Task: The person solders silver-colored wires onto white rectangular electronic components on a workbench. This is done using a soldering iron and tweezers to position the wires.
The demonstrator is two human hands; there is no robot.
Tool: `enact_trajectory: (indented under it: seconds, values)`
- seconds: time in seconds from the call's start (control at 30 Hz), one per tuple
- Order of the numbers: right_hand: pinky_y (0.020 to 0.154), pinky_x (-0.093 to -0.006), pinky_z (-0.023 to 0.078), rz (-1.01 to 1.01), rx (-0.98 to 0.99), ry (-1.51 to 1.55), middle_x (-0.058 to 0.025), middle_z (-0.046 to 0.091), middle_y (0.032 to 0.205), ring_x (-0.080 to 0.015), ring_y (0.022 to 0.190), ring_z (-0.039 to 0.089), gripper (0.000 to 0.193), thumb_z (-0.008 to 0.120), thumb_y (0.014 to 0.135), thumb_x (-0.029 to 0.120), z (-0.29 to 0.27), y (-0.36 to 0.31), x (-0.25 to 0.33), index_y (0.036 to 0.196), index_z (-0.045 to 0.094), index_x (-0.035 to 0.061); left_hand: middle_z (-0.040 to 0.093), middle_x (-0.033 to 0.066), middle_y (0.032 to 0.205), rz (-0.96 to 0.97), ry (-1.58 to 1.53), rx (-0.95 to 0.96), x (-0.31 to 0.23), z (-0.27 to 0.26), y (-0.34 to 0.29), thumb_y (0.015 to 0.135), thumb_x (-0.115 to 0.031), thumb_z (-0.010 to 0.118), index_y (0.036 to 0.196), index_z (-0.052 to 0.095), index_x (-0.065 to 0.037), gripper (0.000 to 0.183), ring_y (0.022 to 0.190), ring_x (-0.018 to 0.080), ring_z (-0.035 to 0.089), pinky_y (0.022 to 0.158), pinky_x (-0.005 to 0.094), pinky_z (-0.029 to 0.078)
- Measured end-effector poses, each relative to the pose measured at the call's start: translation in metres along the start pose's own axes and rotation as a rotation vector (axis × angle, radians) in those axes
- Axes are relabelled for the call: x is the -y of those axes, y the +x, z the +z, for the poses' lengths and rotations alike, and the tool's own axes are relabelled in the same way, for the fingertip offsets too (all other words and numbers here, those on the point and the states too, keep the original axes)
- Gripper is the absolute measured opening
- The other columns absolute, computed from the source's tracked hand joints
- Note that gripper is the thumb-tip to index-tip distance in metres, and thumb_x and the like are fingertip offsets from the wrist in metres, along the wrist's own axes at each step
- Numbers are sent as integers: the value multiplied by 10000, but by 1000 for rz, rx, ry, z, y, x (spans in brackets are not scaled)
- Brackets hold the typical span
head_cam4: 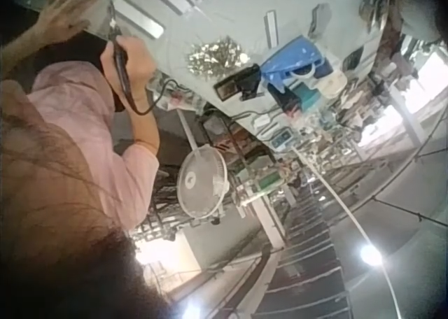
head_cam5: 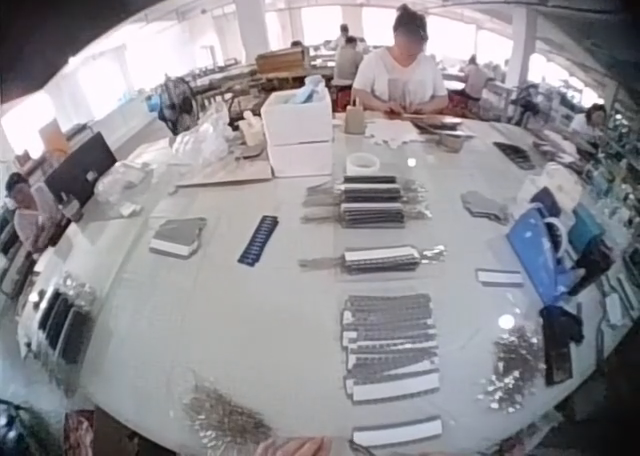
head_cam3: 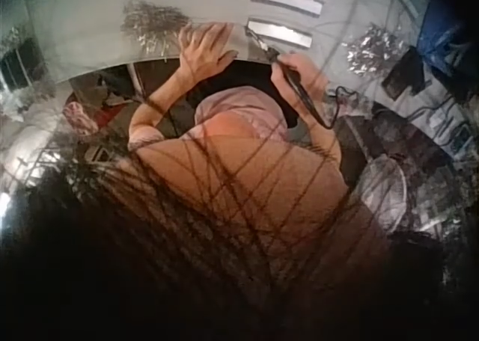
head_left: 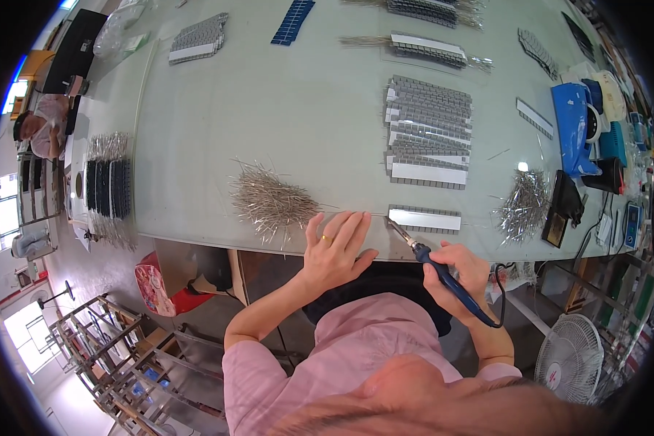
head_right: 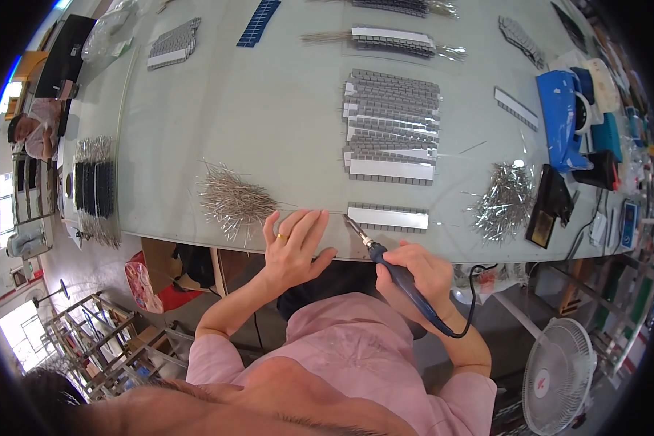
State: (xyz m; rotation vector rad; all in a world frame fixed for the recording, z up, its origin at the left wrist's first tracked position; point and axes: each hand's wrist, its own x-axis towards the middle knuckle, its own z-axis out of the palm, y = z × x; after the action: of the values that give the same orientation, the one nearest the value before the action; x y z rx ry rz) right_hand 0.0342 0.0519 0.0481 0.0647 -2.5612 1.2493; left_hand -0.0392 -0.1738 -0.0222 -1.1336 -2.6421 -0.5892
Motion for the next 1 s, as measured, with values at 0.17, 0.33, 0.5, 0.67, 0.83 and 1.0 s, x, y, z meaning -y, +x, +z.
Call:
enact_trajectory:
  seconds: [0.17,0.33,0.5,0.67,0.83,1.0]
  values:
    - [750,-365,598,-5,13,-2,-96,670,741,-249,634,671,237,749,669,0,1,2,2,854,612,53,574,59,1209,4,-2,9,0,0,-1,758,-360,723,1262,617,-39,607,1160,203,531,1069,510,264]
    - [739,-358,597,-8,20,-3,-97,665,742,-251,628,668,240,745,670,-4,3,4,2,862,612,51,575,57,1212,6,-10,13,0,0,-1,754,-358,726,1269,614,-43,614,1159,203,533,1075,505,258]
    - [657,-329,574,-27,43,4,-100,654,741,-251,610,658,249,746,670,-8,3,4,2,866,605,50,571,59,1221,-5,-14,23,-1,-2,-1,756,-352,726,1275,608,-40,617,1163,203,529,1075,500,256]
    - [561,-313,537,-22,39,2,-110,650,756,-257,601,649,249,749,667,-11,3,-2,2,863,605,43,552,77,1258,-40,-45,22,-4,-4,-2,752,-350,736,1290,590,-27,644,1163,217,524,1066,492,263]
    - [586,-300,541,39,9,60,-119,658,789,-233,644,665,221,743,694,-2,2,-10,-13,867,609,28,522,95,1319,-51,-58,-97,-3,1,-9,728,-357,768,1316,559,-29,706,1173,247,513,1058,482,262]
    - [976,-367,487,227,-223,469,-124,617,939,-201,801,680,183,598,867,39,-10,-38,-41,1026,515,5,512,82,1350,-7,-91,-78,-18,5,7,746,-393,758,1331,557,-64,701,1230,234,488,1048,489,264]
